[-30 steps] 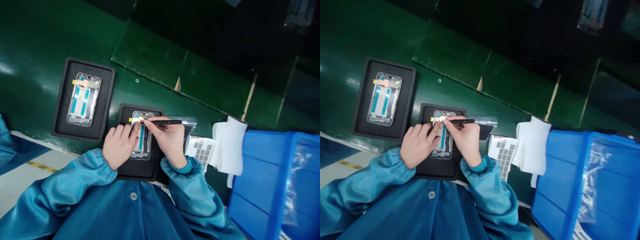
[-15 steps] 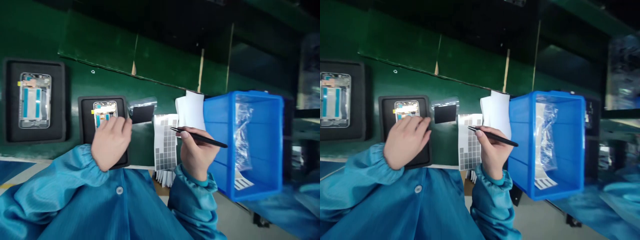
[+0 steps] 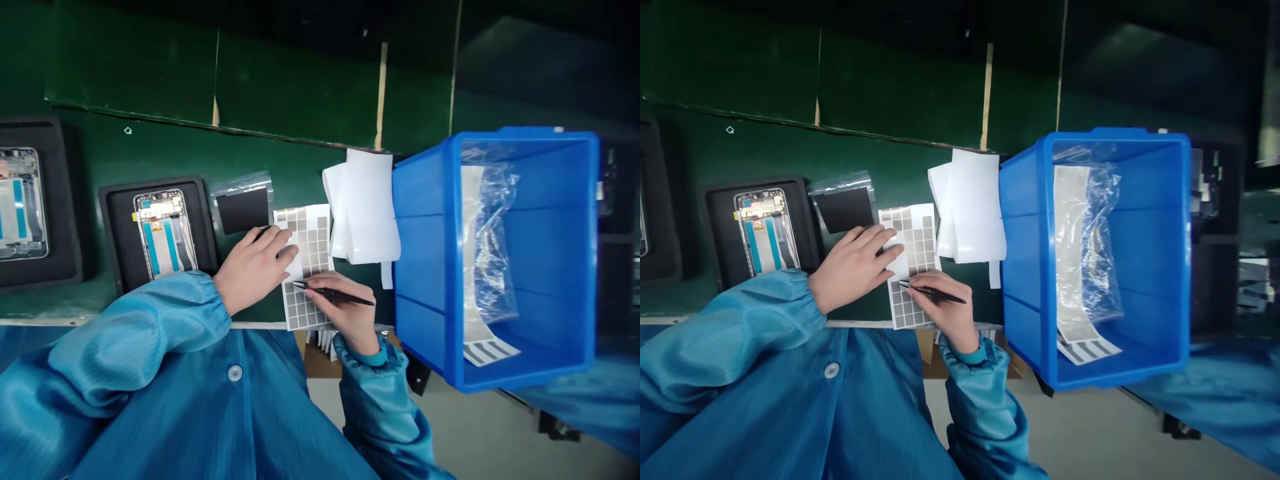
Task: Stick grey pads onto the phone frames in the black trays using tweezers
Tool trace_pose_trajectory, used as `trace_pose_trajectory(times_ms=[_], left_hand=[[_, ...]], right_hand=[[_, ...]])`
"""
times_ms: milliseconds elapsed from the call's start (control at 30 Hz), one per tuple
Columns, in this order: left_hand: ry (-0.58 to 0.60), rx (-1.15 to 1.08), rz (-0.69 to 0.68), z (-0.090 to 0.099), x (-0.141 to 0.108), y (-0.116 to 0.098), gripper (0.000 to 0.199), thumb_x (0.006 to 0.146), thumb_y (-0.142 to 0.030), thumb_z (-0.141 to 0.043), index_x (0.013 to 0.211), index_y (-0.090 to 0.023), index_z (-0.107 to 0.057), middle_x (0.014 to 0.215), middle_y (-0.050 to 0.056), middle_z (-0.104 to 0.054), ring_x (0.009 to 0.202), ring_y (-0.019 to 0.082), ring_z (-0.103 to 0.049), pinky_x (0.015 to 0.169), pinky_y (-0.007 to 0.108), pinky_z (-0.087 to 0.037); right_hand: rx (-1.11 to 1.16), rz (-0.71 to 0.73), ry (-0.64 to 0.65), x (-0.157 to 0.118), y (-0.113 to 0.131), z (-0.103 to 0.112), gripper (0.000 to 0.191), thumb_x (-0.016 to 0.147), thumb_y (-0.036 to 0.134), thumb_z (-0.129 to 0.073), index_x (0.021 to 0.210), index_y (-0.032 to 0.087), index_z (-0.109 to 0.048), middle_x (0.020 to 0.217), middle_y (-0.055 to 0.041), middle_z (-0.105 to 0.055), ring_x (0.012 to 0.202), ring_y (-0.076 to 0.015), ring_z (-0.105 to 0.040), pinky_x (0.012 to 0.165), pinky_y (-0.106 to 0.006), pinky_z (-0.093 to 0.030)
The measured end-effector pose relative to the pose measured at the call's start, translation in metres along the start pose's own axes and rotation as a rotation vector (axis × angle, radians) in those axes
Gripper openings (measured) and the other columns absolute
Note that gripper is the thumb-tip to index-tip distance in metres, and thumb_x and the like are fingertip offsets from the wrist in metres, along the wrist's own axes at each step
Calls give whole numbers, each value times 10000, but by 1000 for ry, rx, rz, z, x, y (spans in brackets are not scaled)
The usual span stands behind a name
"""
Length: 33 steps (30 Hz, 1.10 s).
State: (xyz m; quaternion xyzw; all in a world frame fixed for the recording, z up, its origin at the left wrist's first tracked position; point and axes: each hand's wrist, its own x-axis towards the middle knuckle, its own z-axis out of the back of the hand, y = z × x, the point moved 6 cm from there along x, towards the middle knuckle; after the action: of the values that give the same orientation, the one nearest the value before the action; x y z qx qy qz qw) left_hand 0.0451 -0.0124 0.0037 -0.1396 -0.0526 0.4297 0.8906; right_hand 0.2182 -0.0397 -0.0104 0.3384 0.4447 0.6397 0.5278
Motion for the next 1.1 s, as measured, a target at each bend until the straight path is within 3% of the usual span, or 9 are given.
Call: trace_pose_trajectory(times_ms=[333,867,1000,1100], left_hand=[[46,37,-12,0,1,-1,391,985,-306,-537,1343,-151,-559,1469,142,-523,1364,314,-469,1093,467,-405],[35,2,-10,-2,2,-2,391,966,-296,-571,1329,-150,-566,1462,154,-530,1356,320,-481,1083,480,-414],[28,-20,-17,-3,3,0,365,973,-270,-559,1313,-138,-575,1447,153,-543,1354,320,-486,1084,478,-420],[-42,-145,24,12,-3,7,320,999,-227,-501,1300,-165,-591,1391,125,-595,1310,264,-530,1072,443,-442]], right_hand=[[42,119,19,-1,2,0,168,787,137,-799,909,252,-787,869,-48,-802,818,-237,-760,769,-435,-643],[77,86,-14,-4,-4,1,168,774,142,-814,889,262,-794,855,-42,-803,795,-250,-763,764,-455,-642],[137,55,-55,-5,4,10,188,744,120,-832,856,266,-795,826,-35,-799,761,-253,-761,719,-440,-638],[152,59,-95,-3,20,13,211,718,110,-848,842,272,-793,805,-29,-797,725,-246,-753,680,-422,-634]])
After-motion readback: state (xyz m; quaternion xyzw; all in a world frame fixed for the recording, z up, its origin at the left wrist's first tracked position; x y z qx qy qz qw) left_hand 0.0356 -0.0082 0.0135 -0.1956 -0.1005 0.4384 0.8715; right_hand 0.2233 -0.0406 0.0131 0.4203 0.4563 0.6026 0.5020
